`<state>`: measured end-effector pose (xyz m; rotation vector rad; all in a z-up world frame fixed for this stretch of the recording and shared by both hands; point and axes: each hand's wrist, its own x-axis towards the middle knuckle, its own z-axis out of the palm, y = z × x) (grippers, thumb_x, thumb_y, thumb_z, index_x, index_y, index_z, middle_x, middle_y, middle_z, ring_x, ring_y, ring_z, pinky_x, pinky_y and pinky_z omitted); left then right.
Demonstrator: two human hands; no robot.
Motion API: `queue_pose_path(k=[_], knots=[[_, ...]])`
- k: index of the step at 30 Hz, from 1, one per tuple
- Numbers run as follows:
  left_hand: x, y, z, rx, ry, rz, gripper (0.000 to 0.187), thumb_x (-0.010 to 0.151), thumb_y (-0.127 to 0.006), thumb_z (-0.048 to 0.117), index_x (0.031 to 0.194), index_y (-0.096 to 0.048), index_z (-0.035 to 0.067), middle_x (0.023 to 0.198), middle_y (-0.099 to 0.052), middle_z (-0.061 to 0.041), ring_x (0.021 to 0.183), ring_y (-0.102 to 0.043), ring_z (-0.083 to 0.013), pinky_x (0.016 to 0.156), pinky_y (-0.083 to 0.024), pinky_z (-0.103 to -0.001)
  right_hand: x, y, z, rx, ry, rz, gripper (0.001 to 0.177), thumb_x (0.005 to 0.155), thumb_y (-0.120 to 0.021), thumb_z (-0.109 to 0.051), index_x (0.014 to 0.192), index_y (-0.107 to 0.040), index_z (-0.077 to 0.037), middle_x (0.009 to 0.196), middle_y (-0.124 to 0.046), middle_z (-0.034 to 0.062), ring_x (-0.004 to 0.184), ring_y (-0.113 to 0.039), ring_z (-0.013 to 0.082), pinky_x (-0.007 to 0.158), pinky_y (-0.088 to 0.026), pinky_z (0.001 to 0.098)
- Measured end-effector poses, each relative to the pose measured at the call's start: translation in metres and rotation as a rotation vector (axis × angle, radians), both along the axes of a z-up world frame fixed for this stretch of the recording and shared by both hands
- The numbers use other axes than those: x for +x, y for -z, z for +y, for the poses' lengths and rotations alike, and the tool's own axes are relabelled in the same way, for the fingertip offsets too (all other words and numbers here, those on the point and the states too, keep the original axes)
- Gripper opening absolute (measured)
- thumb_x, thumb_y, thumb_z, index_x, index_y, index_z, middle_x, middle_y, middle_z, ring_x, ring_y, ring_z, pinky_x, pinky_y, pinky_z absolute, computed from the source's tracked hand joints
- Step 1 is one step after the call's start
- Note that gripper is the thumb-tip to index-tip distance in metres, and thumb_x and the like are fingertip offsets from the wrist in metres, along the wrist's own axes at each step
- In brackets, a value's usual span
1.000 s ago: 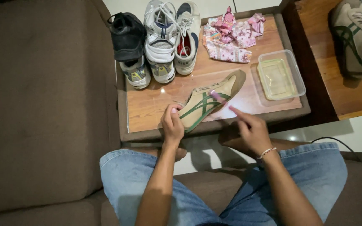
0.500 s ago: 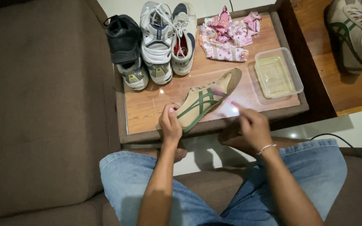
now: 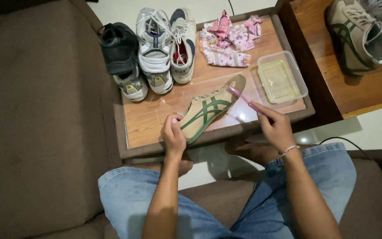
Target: Cleaning a sneaker using a toothbrush and a cleaning solution while sitting on a sofa.
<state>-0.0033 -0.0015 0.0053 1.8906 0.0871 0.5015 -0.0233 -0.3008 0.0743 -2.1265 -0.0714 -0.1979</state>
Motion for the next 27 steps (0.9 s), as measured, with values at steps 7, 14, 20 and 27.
queue_pose_path(k=[7,14,20,27], knots=[[-0.001,-0.001,0.000,0.001,-0.013,0.003,0.032,0.102,-0.040,0.028,0.088,-0.065,0.015,0.076,-0.067,-0.011,0.073,-0.066,-0.0317,0.071,-0.053,-0.038,-0.001,0.002,-0.003,-0.033,0.033,-0.047,0.043,0.094,-0.060,0.005,0.130,-0.074,-0.014,0.110,-0.076,0.0148,0.108,-0.069,0.0335,0.093,-0.054,0.0471],[0.000,-0.002,0.001,0.002,-0.008,0.026,0.035,0.103,-0.038,0.031,0.089,-0.065,0.014,0.075,-0.065,-0.013,0.072,-0.065,-0.0331,0.070,-0.053,-0.040,-0.001,0.005,-0.001,-0.020,-0.001,-0.059,0.038,0.091,-0.063,0.007,0.121,-0.077,-0.011,0.107,-0.077,0.0165,0.103,-0.071,0.0345,0.090,-0.055,0.0460],[-0.001,0.000,-0.001,0.008,-0.028,-0.009,0.037,0.103,-0.037,0.032,0.087,-0.064,0.013,0.075,-0.065,-0.013,0.073,-0.067,-0.0363,0.071,-0.054,-0.042,-0.005,0.008,0.007,0.058,-0.208,0.037,0.041,0.089,-0.062,0.005,0.123,-0.076,-0.013,0.113,-0.077,0.0158,0.111,-0.069,0.0358,0.093,-0.054,0.0492],[0.001,-0.002,0.001,-0.002,-0.004,-0.046,0.035,0.103,-0.037,0.031,0.088,-0.064,0.015,0.075,-0.065,-0.013,0.075,-0.068,-0.0381,0.073,-0.055,-0.043,-0.013,0.001,0.037,0.000,-0.214,0.002,0.040,0.091,-0.063,0.003,0.126,-0.075,-0.011,0.113,-0.077,0.0172,0.109,-0.070,0.0358,0.094,-0.055,0.0476]])
